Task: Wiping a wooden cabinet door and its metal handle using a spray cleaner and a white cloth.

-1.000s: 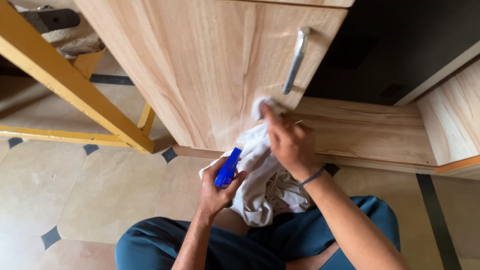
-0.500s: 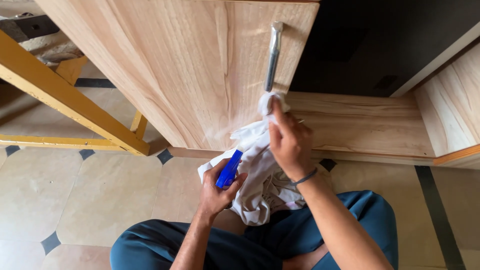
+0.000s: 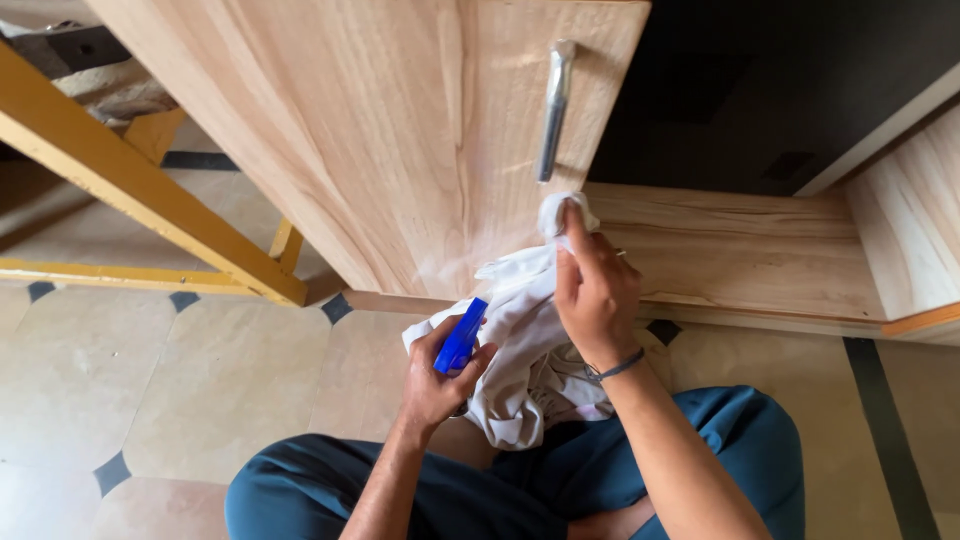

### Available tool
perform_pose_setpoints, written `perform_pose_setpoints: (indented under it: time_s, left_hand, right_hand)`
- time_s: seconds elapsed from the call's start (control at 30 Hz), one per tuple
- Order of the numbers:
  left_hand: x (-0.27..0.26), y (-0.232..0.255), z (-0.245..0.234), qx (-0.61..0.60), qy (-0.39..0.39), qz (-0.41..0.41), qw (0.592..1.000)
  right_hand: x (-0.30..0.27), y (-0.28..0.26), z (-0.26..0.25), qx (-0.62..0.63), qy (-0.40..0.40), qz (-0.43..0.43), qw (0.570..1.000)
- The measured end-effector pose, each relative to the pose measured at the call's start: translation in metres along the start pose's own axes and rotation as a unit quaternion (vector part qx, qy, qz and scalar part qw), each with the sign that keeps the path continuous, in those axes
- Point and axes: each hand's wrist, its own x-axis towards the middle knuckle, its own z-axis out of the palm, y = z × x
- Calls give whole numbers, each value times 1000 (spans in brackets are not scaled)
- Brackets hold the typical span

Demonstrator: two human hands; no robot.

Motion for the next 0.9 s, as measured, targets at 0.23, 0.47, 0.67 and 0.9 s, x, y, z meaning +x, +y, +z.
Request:
perform_pose_setpoints:
  time_s: [0.23, 0.47, 0.67, 0.9]
  left_hand:
    - [-1, -10, -4, 13, 12, 22, 1000]
    - [-2, -17, 5, 49, 2, 6, 999]
    - [-2, -13, 17, 86, -62, 35, 994]
    - [-3, -24, 36, 180, -93, 7, 979]
  right_hand:
    - [-64, -24, -5, 103, -92, 162, 977]
    - [-151, 27, 12, 367, -177, 413, 815]
    - [-141, 44, 14, 550, -125, 444, 696]
    - [-133, 35, 7, 604, -107, 542, 574]
